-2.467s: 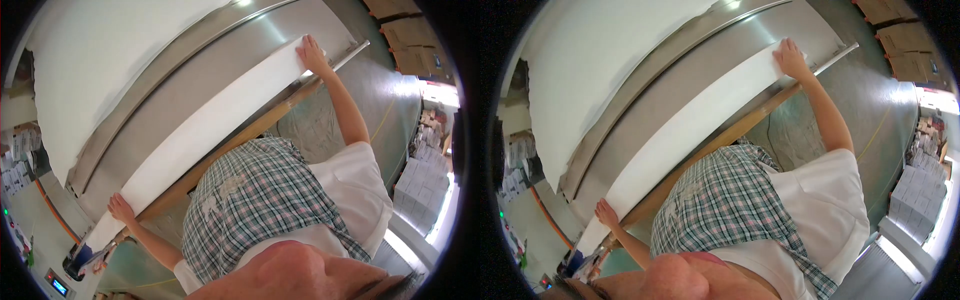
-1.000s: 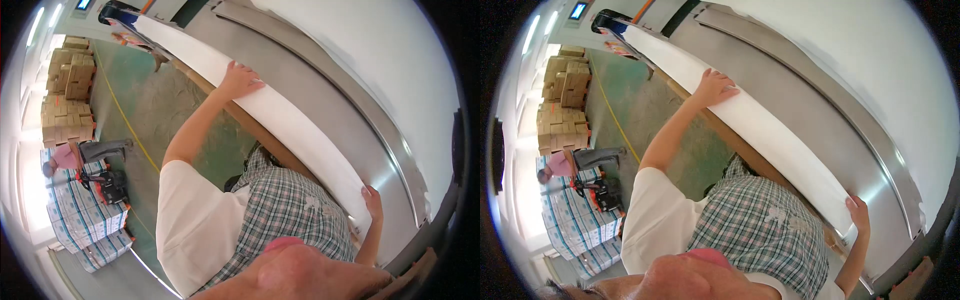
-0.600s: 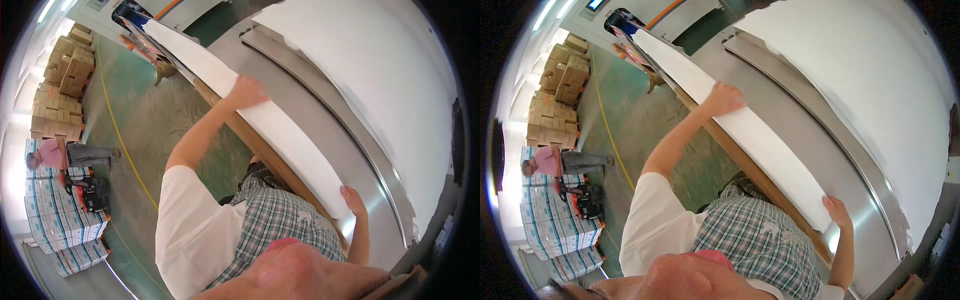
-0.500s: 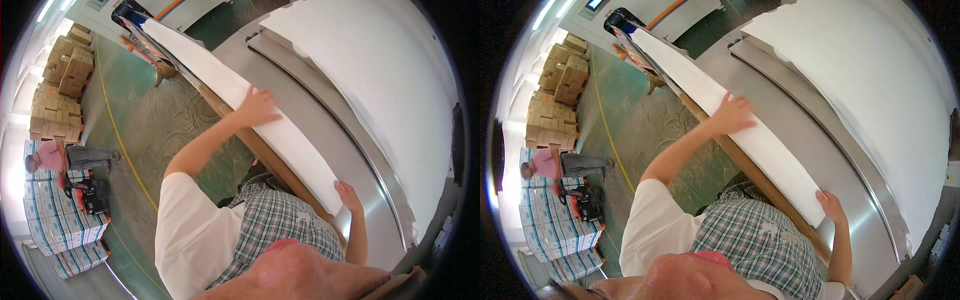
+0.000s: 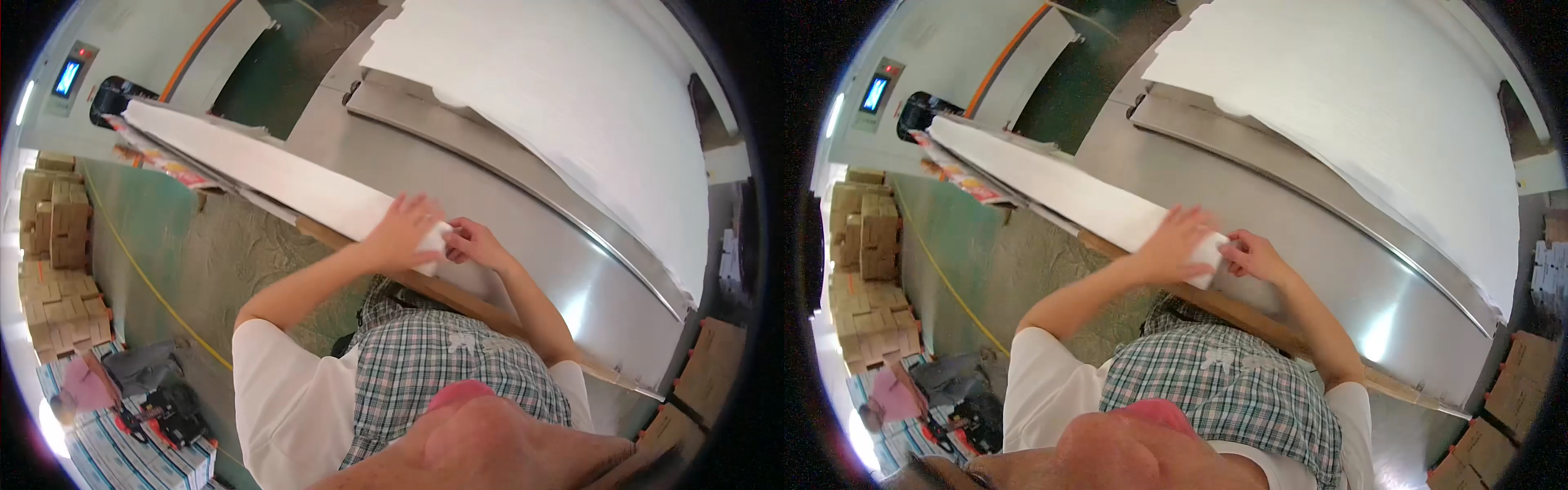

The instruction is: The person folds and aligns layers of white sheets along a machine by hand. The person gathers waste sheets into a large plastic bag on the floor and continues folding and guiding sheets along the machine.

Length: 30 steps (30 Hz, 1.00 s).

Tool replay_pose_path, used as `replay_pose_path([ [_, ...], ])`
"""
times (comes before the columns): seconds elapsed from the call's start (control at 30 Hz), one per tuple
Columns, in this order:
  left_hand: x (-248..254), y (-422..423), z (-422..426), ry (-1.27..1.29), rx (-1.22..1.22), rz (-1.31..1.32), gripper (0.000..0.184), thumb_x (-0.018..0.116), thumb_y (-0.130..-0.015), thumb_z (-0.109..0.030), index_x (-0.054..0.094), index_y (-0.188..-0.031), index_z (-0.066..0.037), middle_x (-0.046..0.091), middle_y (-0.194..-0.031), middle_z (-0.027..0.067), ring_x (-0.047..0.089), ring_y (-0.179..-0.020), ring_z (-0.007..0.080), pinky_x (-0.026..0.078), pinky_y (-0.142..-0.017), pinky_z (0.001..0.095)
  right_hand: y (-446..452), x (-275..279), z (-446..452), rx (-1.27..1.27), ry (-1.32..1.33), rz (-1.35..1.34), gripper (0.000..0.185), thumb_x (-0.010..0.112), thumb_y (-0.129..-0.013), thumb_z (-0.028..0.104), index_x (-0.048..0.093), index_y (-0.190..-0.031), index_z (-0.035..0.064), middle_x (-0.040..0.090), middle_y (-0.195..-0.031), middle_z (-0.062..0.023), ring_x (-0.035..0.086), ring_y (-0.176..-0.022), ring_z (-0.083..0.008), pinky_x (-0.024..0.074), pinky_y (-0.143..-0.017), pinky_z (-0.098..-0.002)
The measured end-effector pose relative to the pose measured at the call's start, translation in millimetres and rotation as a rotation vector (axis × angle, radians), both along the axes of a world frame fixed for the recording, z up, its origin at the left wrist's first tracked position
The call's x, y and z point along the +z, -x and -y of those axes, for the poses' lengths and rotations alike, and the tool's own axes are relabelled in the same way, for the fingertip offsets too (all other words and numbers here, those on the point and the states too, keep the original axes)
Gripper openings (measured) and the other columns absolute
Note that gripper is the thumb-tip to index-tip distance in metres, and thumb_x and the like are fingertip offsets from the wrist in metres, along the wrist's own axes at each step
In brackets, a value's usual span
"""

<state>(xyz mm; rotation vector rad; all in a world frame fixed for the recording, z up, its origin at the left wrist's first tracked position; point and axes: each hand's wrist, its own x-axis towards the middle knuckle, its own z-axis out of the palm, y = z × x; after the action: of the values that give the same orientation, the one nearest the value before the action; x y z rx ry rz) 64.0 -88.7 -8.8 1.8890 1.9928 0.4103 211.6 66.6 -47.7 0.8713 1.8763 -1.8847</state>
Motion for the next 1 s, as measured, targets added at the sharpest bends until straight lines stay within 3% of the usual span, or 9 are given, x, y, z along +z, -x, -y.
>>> replay_pose_path([
  [0.07,-7.4,53.7,-19.6,-0.262,0.132,0.059,0.054,0.056,-0.076,-0.040,0.047,-0.115,-0.004,0.044,-0.122,0.0182,0.036,-0.116,0.0342,0.025,-0.099,0.0454,-5.2,-11.3,-15.5,-0.195,0.176,-0.214,0.032,0.052,-0.085,0.027,0.050,-0.105,0.0014,0.058,-0.080,-0.0090,0.058,-0.067,-0.0139,0.0493,-0.058,-0.0265],
  [0.17,-8.2,151.8,-75.8,-0.436,0.458,0.231,0.039,0.056,-0.078,-0.031,0.054,-0.108,-0.006,0.052,-0.112,0.0158,0.047,-0.106,0.0303,0.036,-0.090,0.0378,-32.1,-28.5,-59.2,-0.577,0.174,-0.171,0.034,0.047,-0.087,0.031,0.052,-0.100,0.0002,0.059,-0.079,-0.0093,0.059,-0.068,-0.0156,0.0483,-0.060,-0.0256],
  [0.23,-34.7,224.8,-118.9,-0.648,0.738,0.229,0.032,0.055,-0.078,-0.029,0.059,-0.100,-0.006,0.057,-0.104,0.0144,0.052,-0.096,0.0283,0.041,-0.080,0.0370,-52.4,-33.3,-81.3,-0.749,0.100,-0.143,0.038,0.045,-0.087,0.035,0.053,-0.098,-0.0007,0.059,-0.079,-0.0097,0.059,-0.066,-0.0171,0.0479,-0.058,-0.0258],
  [0.3,-59.4,283.8,-151.2,-0.709,1.005,0.267,0.028,0.053,-0.079,-0.027,0.062,-0.091,-0.003,0.061,-0.091,0.0130,0.056,-0.083,0.0251,0.043,-0.072,0.0350,-71.1,-44.3,-104.9,-0.936,0.191,-0.111,0.041,0.045,-0.087,0.038,0.054,-0.095,-0.0016,0.059,-0.076,-0.0094,0.059,-0.065,-0.0171,0.0472,-0.055,-0.0256],
  [0.33,-72.5,292.3,-158.4,-0.698,1.001,0.272,0.028,0.053,-0.079,-0.027,0.062,-0.091,-0.003,0.061,-0.091,0.0130,0.056,-0.083,0.0251,0.043,-0.072,0.0350,-76.2,-48.7,-112.8,-0.943,0.193,-0.102,0.041,0.045,-0.087,0.038,0.054,-0.095,-0.0016,0.059,-0.076,-0.0094,0.059,-0.065,-0.0171,0.0472,-0.055,-0.0256],
  [0.4,-89.5,302.8,-179.7,-0.830,1.076,0.529,0.026,0.050,-0.080,-0.024,0.063,-0.081,-0.001,0.062,-0.076,0.0104,0.057,-0.071,0.0203,0.043,-0.066,0.0313,-81.6,-51.4,-124.1,-1.101,0.090,-0.097,0.045,0.044,-0.087,0.040,0.055,-0.091,-0.0033,0.059,-0.071,-0.0096,0.058,-0.063,-0.0171,0.0469,-0.054,-0.0253],
  [0.5,-101.9,308.4,-199.6,-0.997,1.079,0.705,0.027,0.049,-0.081,-0.022,0.063,-0.078,0.001,0.061,-0.070,0.0089,0.056,-0.067,0.0162,0.042,-0.063,0.0278,-76.6,-48.9,-132.0,-1.103,0.063,-0.049,0.048,0.044,-0.087,0.042,0.056,-0.086,-0.0041,0.059,-0.068,-0.0095,0.057,-0.057,-0.0158,0.0464,-0.051,-0.0244],
  [0.77,-97.2,320.4,-217.5,-1.010,0.990,0.811,0.025,0.047,-0.081,-0.018,0.061,-0.077,0.002,0.061,-0.073,0.0067,0.054,-0.068,0.0130,0.041,-0.063,0.0259,-62.4,-46.6,-137.5,-1.070,-0.055,-0.031,0.050,0.042,-0.088,0.044,0.058,-0.086,-0.0025,0.060,-0.069,-0.0085,0.057,-0.057,-0.0140,0.0453,-0.051,-0.0227],
  [1.0,-96.9,325.7,-177.2,-0.620,0.827,1.017,0.024,0.048,-0.080,-0.021,0.059,-0.075,0.000,0.060,-0.074,0.0054,0.052,-0.070,0.0131,0.040,-0.066,0.0250,-73.7,-38.0,-121.9,-1.017,-0.025,0.008,0.050,0.039,-0.089,0.044,0.058,-0.086,-0.0022,0.060,-0.069,-0.0077,0.057,-0.057,-0.0143,0.0457,-0.051,-0.0234],
])
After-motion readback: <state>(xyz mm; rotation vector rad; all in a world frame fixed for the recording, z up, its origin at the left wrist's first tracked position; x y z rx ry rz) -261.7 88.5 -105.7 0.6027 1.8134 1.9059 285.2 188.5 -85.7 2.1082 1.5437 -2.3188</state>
